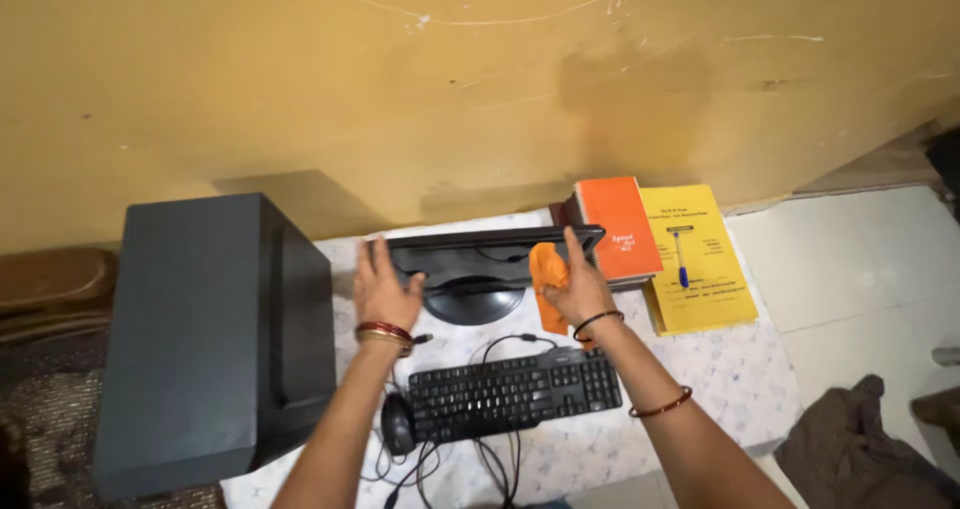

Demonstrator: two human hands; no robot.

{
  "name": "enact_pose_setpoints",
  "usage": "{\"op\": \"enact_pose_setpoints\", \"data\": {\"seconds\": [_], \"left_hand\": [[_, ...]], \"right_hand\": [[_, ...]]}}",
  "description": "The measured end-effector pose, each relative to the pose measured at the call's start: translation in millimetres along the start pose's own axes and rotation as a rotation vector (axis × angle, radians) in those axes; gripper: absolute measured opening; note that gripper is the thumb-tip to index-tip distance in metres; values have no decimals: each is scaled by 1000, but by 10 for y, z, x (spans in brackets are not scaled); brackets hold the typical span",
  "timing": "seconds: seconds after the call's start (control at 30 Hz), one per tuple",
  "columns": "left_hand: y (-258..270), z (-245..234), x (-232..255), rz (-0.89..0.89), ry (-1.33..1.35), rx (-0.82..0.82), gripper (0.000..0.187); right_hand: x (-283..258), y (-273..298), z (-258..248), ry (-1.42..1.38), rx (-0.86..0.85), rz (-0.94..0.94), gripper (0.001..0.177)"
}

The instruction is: The person cleans a desktop computer setup using an orange cloth. They wipe the keyboard, mouse, monitor, and computer tower, then arrange the components on a table.

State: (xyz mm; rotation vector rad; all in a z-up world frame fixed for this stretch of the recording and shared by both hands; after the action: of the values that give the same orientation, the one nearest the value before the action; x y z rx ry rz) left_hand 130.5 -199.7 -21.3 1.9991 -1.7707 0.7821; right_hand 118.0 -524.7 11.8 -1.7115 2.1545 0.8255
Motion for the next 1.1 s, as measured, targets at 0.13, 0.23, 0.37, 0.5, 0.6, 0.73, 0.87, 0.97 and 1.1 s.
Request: {"op": "enact_pose_setpoints", "data": {"seconds": [0.13,0.23,0.37,0.5,0.6,0.73,0.87,0.97,1.1], "left_hand": [[-312,-30,11,-87,-122,-128,104],[-355,119,-63,-172,-221,-268,99],[-285,277,-140,-285,-138,-299,97],[-166,324,-118,-291,-221,-281,102],[-152,265,-30,-152,-306,-158,98],[-298,199,-115,-109,-339,-102,82],[-449,245,-256,-130,-366,-115,62],[-510,240,-332,-188,-254,-62,44],[-515,217,-321,-152,-194,-137,35]], "right_hand": [[232,-441,-140,182,-83,49,128],[429,-695,-67,214,-135,0,128],[655,-864,126,201,-241,-88,122],[835,-869,239,126,-216,-35,110],[895,-898,244,107,-202,-13,101],[834,-1071,155,-25,-155,-90,91],[903,-1157,237,-18,-168,-85,91],[983,-1211,283,-7,-95,-108,81],[1137,-1265,301,-92,10,-132,65]]}}
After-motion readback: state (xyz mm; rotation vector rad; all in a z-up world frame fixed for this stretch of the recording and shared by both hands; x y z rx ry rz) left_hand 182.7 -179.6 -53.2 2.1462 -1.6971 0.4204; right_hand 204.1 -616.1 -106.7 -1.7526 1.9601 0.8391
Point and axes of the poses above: each hand's wrist, its own y-axis away from the middle knuckle, its own z-axis out of the palm, x = y × z, the point moved 7 cm from there along -y, towards the middle knuckle, and after that the axes turned 2 degrees about -x, right-handed, at the moved point
